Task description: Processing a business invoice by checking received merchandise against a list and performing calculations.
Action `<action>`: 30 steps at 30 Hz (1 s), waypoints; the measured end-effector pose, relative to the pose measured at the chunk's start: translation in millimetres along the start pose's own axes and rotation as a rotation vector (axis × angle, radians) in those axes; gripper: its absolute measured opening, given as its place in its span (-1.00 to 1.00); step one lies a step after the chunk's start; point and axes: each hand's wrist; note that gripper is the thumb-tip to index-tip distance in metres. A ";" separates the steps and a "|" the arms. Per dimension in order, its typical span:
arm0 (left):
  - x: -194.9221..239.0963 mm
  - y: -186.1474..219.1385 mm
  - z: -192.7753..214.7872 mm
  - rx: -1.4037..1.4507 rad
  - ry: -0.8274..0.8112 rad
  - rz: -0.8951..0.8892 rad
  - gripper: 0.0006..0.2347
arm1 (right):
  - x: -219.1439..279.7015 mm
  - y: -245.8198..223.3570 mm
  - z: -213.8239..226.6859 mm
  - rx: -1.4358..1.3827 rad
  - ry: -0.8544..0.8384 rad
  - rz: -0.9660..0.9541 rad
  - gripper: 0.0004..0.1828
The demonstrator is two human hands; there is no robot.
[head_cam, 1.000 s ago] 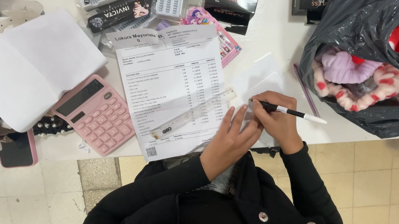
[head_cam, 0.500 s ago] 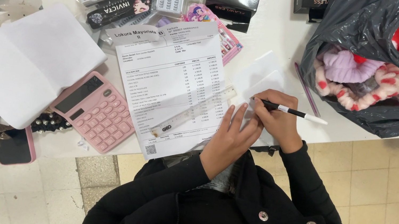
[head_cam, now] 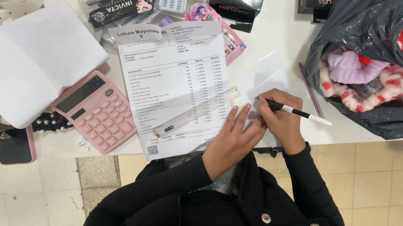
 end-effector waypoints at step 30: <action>0.9 2.2 -3.8 0.009 0.008 0.004 -0.59 | 1.9 -5.1 -0.7 -0.019 0.035 -0.052 -0.93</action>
Point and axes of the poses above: each hand's wrist, its own x-axis away from the middle knuckle, its own z-axis out of the back of the hand, y = z × x, and after that the axes turned 7 degrees about -x, right-handed
